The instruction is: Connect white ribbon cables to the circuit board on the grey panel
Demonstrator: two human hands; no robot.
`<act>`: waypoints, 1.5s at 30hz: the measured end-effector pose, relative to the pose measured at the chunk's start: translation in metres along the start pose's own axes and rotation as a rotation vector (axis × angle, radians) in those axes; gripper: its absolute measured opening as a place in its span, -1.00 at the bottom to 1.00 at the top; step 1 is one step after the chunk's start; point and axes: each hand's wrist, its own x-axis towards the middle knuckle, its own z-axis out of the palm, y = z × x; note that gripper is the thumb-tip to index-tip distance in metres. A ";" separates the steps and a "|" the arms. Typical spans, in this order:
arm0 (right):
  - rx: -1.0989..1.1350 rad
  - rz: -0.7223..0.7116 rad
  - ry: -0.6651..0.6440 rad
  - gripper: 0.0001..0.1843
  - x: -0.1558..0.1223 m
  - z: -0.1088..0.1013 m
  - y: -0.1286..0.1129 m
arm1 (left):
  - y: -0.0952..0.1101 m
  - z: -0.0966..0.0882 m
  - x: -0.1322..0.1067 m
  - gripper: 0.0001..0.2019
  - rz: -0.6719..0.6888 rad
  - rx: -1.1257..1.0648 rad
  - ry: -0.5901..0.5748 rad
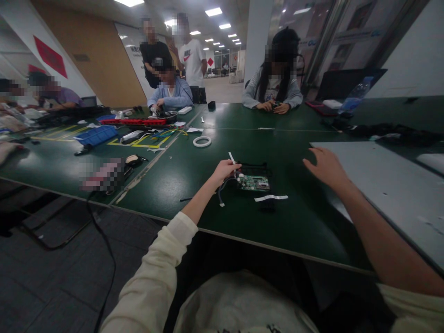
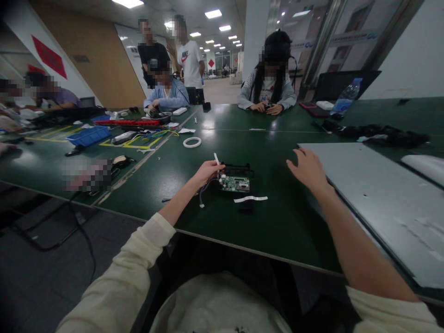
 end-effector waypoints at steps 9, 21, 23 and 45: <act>-0.151 0.281 -0.245 -0.44 -0.010 0.018 0.042 | 0.000 0.000 -0.001 -0.88 0.007 0.009 -0.002; 0.076 0.290 -0.259 -0.24 -0.005 0.026 0.041 | 0.003 0.002 -0.002 -0.93 -0.017 -0.033 0.018; 0.096 0.280 -0.266 -0.23 -0.005 0.023 0.035 | 0.003 0.002 -0.001 -0.93 -0.019 -0.035 0.024; 0.432 -0.185 -0.248 -0.48 -0.032 0.000 -0.100 | 0.024 0.003 -0.009 -0.86 0.084 -0.146 0.097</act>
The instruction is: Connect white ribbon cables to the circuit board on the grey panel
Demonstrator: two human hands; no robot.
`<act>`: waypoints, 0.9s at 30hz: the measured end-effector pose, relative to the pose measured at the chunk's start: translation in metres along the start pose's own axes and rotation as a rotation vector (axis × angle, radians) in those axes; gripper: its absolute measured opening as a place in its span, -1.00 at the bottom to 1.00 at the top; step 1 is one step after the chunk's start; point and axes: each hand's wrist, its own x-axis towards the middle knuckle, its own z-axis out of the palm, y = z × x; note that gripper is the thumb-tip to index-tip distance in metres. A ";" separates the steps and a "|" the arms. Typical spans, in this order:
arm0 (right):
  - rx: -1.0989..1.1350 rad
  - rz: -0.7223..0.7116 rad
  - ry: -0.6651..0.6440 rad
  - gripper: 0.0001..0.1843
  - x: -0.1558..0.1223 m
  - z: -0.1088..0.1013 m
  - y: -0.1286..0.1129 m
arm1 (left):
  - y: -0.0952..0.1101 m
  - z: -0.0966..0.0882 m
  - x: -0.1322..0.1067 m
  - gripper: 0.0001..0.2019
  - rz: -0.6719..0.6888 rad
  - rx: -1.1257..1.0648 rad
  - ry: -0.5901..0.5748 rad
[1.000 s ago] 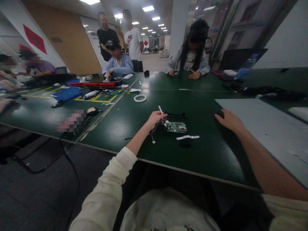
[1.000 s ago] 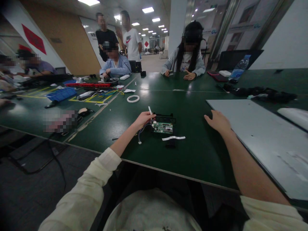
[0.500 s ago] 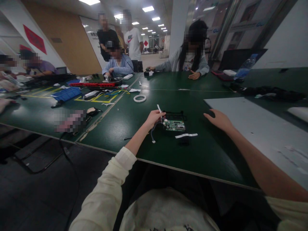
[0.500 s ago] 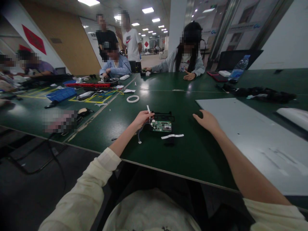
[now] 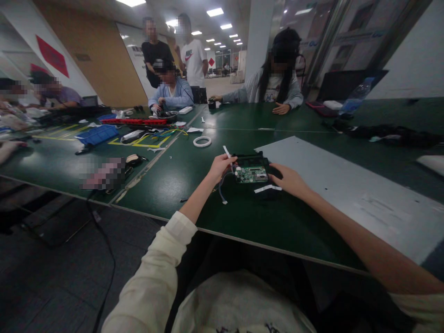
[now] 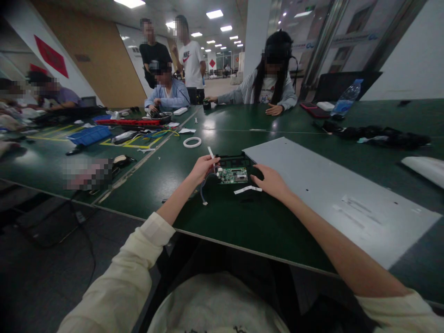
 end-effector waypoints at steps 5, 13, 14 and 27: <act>0.037 -0.024 -0.035 -0.50 -0.002 0.000 -0.015 | 0.007 -0.002 -0.001 -0.81 0.024 -0.067 0.005; 0.253 -0.036 -0.247 -0.54 -0.009 -0.010 -0.038 | 0.013 -0.003 -0.002 -0.84 0.029 -0.089 -0.001; 0.296 -0.039 -0.282 -0.54 -0.010 -0.010 -0.039 | 0.014 -0.003 -0.002 -0.85 0.025 -0.089 -0.002; 0.314 -0.305 -0.348 -0.61 -0.009 -0.003 -0.040 | 0.016 -0.008 -0.001 -0.85 0.026 -0.063 -0.037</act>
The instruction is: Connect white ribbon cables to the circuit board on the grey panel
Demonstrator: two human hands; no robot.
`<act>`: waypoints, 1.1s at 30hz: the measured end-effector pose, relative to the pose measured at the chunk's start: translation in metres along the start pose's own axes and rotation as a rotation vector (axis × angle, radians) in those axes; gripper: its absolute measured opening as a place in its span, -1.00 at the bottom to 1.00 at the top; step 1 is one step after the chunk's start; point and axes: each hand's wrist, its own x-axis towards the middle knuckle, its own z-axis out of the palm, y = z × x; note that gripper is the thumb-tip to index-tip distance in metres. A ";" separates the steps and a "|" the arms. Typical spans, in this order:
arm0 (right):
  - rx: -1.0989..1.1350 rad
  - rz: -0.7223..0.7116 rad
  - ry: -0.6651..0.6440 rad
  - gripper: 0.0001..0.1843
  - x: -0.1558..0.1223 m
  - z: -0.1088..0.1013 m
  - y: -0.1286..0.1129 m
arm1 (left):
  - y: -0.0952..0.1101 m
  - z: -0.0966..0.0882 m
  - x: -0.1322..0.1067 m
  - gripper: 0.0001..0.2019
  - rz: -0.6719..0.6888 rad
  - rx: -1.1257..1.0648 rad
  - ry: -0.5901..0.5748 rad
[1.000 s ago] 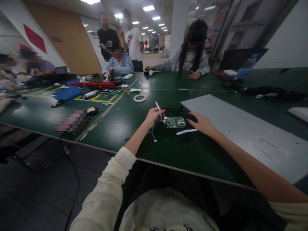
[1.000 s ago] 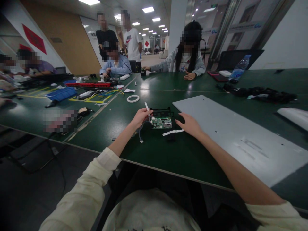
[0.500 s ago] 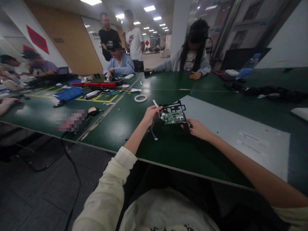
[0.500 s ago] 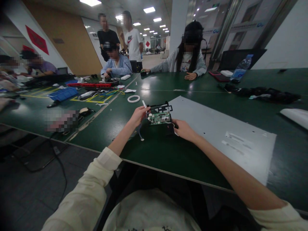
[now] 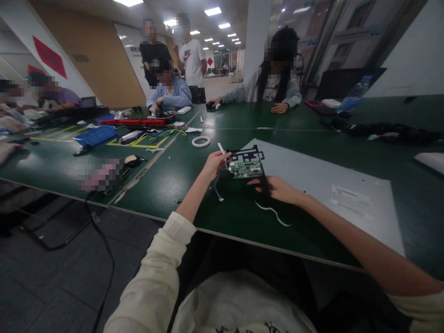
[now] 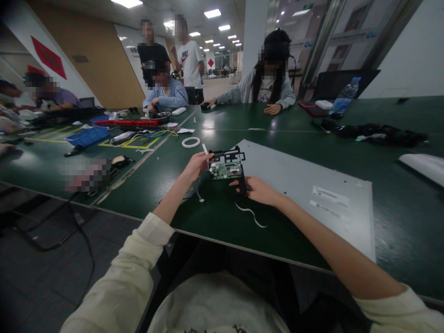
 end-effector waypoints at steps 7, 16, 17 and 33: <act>0.059 -0.089 -0.052 -0.62 0.000 0.004 -0.005 | 0.004 -0.003 0.001 -0.87 -0.003 0.025 0.007; 0.115 -0.190 -0.113 -0.64 -0.002 0.019 -0.024 | 0.011 -0.003 0.000 -0.88 -0.030 0.029 0.005; 0.118 -0.200 -0.122 -0.63 -0.002 0.021 -0.026 | 0.012 -0.002 0.000 -0.88 -0.033 0.033 0.001; -0.324 0.230 0.056 -0.51 -0.004 -0.027 -0.001 | 0.018 -0.001 -0.005 -0.92 -0.039 0.017 -0.012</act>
